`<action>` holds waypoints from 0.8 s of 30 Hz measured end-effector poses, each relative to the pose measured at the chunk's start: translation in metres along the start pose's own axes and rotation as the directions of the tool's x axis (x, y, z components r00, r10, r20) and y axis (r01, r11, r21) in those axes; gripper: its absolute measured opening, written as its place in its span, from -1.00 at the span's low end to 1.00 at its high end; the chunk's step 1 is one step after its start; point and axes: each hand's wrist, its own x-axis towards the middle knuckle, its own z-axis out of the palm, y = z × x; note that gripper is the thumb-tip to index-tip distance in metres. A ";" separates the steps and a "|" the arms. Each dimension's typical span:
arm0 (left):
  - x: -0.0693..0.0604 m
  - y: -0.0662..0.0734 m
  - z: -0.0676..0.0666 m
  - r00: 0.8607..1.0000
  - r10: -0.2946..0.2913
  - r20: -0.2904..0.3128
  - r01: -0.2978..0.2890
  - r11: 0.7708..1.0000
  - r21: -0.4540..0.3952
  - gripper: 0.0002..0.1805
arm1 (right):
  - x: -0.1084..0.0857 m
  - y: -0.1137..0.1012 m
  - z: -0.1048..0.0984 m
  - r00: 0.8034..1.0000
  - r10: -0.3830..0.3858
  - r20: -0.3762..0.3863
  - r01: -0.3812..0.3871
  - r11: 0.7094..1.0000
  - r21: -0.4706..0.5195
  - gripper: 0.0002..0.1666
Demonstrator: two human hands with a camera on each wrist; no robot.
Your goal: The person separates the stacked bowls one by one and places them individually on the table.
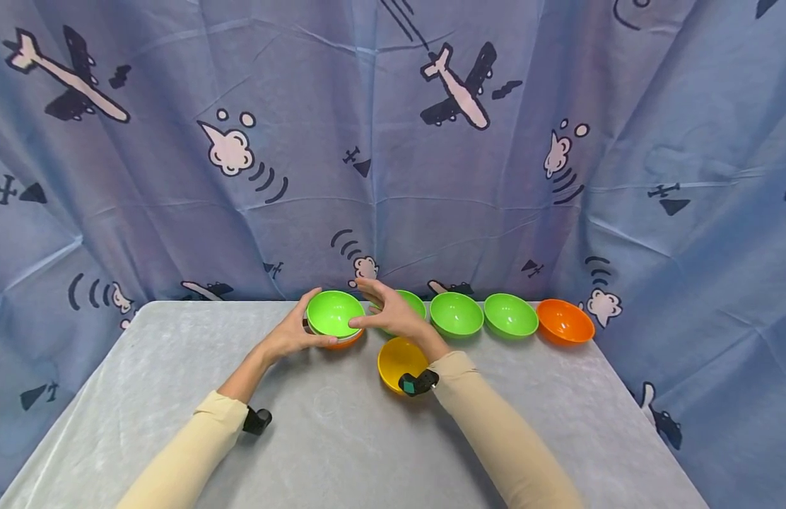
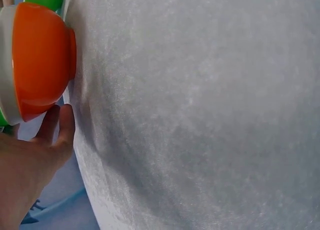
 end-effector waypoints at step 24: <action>-0.001 -0.001 -0.002 0.999 0.008 0.031 -0.007 0.999 -0.050 0.21 | 0.023 0.006 0.014 0.998 0.033 0.062 -0.021 0.983 -0.185 0.15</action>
